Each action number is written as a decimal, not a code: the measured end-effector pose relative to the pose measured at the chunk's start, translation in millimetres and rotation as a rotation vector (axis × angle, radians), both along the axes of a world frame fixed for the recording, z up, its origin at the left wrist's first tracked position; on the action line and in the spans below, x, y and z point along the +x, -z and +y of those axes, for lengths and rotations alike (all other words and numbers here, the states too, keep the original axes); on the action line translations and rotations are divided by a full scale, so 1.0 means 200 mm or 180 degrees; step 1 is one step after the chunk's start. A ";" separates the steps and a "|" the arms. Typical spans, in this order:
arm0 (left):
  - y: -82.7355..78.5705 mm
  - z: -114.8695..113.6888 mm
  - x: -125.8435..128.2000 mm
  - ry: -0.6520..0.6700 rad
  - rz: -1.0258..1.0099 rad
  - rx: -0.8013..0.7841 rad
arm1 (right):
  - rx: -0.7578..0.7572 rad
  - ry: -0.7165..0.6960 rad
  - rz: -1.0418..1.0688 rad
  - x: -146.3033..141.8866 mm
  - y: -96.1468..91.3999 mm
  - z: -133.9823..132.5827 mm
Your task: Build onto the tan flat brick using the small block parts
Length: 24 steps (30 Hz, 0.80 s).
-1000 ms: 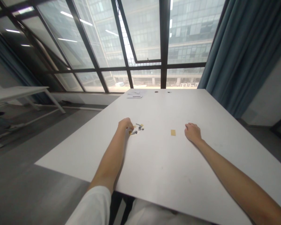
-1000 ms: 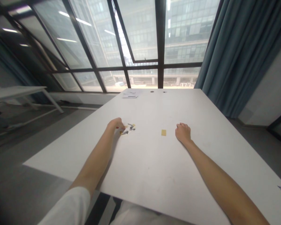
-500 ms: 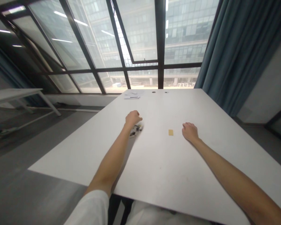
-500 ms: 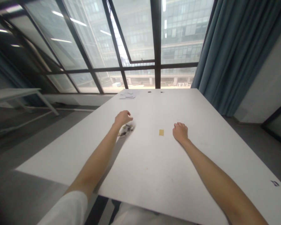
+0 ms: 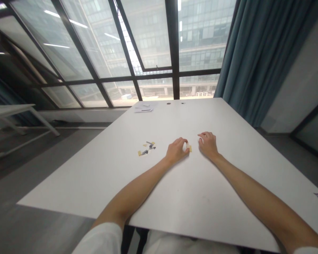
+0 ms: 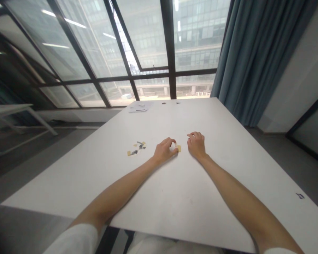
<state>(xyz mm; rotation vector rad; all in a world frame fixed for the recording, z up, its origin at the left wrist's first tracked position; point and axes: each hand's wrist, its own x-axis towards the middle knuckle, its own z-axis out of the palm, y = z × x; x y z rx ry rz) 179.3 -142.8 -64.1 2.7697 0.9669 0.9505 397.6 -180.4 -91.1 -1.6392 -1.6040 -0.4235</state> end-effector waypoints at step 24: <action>0.00 0.01 0.00 0.0185 -0.0015 0.0179 | 0.0060 -0.1245 0.0434 -0.16 -0.05 -0.04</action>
